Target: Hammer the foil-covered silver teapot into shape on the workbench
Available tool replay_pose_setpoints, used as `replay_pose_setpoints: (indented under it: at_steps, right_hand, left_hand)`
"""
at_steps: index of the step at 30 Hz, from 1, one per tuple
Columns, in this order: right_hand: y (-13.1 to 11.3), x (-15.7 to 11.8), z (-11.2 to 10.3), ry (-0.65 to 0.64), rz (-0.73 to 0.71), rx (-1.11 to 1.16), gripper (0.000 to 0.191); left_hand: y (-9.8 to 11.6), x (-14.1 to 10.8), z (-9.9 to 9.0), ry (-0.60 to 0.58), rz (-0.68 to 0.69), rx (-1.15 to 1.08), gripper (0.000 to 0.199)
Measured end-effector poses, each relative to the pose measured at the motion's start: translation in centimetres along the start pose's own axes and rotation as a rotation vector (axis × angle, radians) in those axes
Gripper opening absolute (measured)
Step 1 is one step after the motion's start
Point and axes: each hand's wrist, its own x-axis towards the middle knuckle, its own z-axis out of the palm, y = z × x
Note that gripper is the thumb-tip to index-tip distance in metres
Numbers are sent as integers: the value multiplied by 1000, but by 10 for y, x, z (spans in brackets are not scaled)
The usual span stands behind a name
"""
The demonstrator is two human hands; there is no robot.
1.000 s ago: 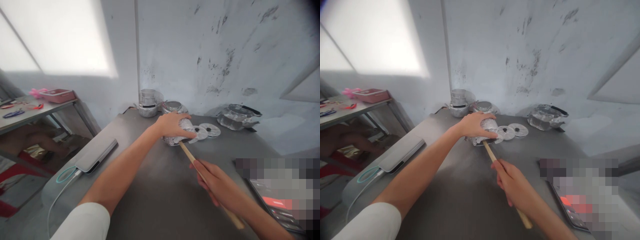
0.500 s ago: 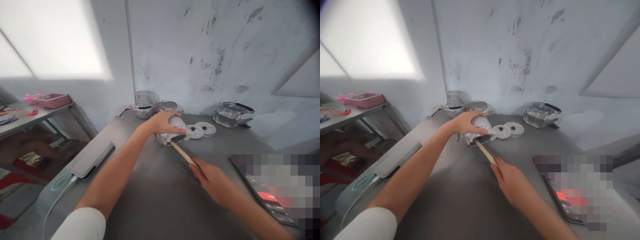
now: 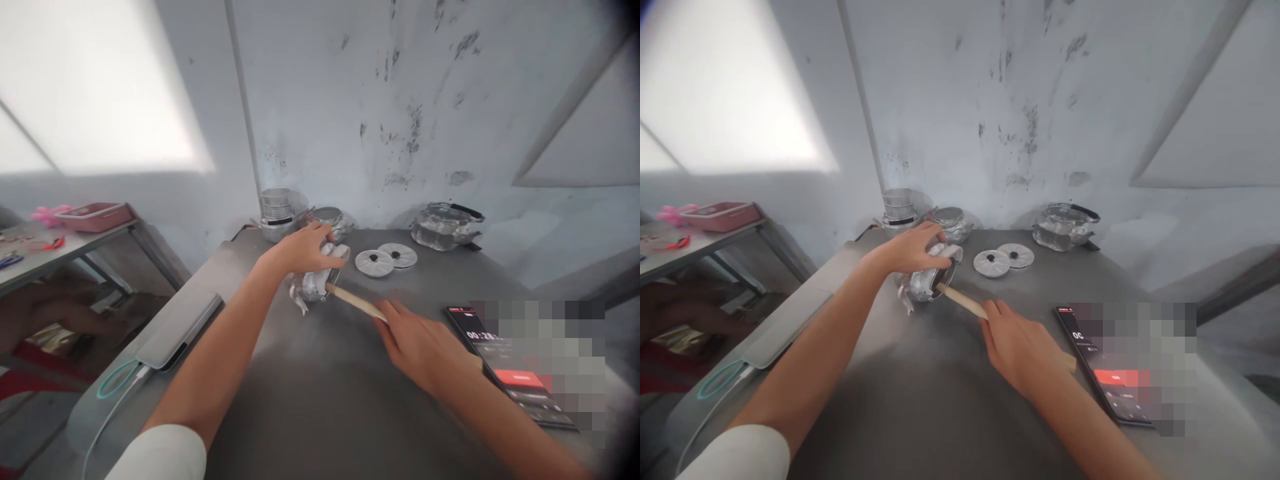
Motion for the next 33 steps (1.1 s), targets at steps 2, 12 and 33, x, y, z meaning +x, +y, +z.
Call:
replay_pose_setpoints:
  at_steps: [2, 12, 33]
  right_hand:
    - [-4, 2, -2, 3, 16, -27, 26]
    - [-8, 6, -13, 61, -29, -202, 43]
    - [-8, -36, 23, 199, -467, -340, 92]
  left_hand:
    - [6, 1, 3, 24, -7, 45, 63]
    - [23, 25, -5, -283, 7, 157, 63]
    - [21, 7, -5, -508, -143, 150, 63]
